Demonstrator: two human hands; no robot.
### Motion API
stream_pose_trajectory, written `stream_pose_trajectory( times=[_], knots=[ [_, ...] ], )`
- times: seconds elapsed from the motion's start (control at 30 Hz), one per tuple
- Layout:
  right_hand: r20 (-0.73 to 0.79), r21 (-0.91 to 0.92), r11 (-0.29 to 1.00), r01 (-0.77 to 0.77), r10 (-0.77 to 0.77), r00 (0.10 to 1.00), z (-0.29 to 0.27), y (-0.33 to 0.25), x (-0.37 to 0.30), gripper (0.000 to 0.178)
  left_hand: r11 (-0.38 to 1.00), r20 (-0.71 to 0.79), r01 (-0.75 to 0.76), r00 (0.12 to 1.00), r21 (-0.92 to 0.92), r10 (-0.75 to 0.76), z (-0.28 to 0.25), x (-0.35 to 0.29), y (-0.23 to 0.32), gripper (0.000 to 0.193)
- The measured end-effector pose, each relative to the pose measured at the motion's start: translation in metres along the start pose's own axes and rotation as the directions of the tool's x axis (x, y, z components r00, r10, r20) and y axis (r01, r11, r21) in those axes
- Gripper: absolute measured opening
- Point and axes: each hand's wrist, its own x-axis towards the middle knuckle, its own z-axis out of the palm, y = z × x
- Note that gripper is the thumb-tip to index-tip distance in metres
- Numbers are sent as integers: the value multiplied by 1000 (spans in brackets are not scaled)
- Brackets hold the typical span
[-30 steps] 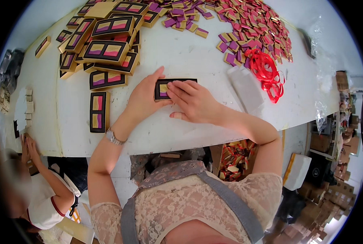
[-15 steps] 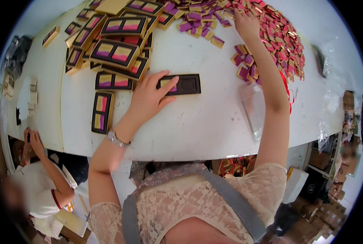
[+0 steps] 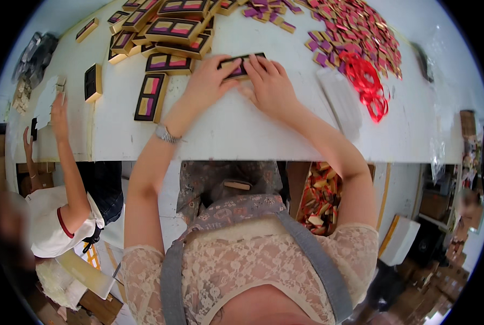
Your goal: The person assembles small rectangular boxes by placing colorful inserts into black frames, then closes them with gold lids. The person ties red ribbons around the finished boxes and places them into clear plastic sleeves.
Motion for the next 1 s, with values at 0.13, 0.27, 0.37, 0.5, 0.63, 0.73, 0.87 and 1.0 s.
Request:
stream_pose_trajectory(
  times=[0.13,0.27,0.37,0.5,0.63,0.73,0.87,1.0],
  knots=[
    [79,86,989,-122,115,990,21,-7,3,53,1000,47,5,999,-29,-3,-3,-3,4,53],
    [85,94,992,-82,74,994,-8,-27,-13,42,975,213,4,976,221,-52,-24,-26,36,56],
    [-74,430,855,-291,354,932,-32,10,-39,21,890,243,-22,965,455,-100,-43,-52,48,52],
    [-52,-384,562,-733,779,624,-75,82,-130,45,818,151,-37,987,575,-61,-59,-77,46,52],
    [211,-276,608,-744,794,570,-77,39,-136,56,862,-115,18,992,507,47,-50,-81,69,45],
    [193,166,592,-789,765,614,-56,0,-110,76,979,-248,89,968,183,-42,-14,-94,102,39],
    [328,368,302,-879,843,427,-50,-10,-78,66,962,-64,86,995,260,-72,14,-100,124,39],
    [345,473,240,-848,835,429,-62,5,-83,42,979,-84,200,977,30,-197,10,-97,123,45]
  ],
)
